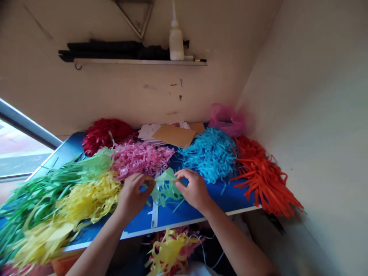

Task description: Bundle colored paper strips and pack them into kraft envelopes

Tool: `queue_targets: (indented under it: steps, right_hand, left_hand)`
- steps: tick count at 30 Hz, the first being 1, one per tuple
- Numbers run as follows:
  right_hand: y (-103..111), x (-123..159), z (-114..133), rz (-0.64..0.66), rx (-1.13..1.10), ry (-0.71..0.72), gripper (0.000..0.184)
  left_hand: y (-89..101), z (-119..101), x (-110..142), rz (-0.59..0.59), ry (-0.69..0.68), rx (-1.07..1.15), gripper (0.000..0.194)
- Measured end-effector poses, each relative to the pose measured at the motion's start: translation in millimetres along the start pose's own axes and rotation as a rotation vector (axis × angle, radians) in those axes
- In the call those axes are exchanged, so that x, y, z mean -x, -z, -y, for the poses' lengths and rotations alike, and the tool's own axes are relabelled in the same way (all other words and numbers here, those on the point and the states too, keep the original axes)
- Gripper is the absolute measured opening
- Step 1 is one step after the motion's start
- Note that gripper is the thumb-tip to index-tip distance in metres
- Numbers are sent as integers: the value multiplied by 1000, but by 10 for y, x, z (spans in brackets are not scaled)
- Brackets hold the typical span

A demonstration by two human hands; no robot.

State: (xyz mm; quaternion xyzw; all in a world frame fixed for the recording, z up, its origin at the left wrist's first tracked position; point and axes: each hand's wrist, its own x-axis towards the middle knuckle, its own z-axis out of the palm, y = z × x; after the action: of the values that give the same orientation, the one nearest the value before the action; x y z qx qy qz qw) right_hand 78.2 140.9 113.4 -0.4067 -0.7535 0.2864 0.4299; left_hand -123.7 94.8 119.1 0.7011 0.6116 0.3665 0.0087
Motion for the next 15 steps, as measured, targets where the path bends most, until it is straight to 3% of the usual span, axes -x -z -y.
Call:
queue_targets:
  steps: [2, 4, 7, 9, 10, 12, 15]
  right_hand:
    - [32, 2, 38, 33, 189, 129, 7]
    - [63, 18, 125, 72, 338, 261, 11]
    - [121, 128, 324, -41, 485, 344, 20]
    - [107, 260, 452, -145, 501, 353, 25]
    - [59, 327, 498, -131, 460, 351, 27]
    - [-139, 423, 542, 48, 304, 320, 28]
    - [-616, 421, 538, 214, 185, 115, 28]
  left_hand:
    - [39, -92, -3, -80, -27, -114, 21]
    - [-6, -177, -9, -47, -107, -156, 42]
    - [-156, -166, -34, 120, -191, -95, 42]
    - [-221, -84, -50, 160, -187, -53, 40]
    - [-223, -41, -53, 168, -184, -41, 41]
    - [-154, 15, -38, 169, -195, -61, 45]
    - [114, 8, 32, 152, -276, -175, 54]
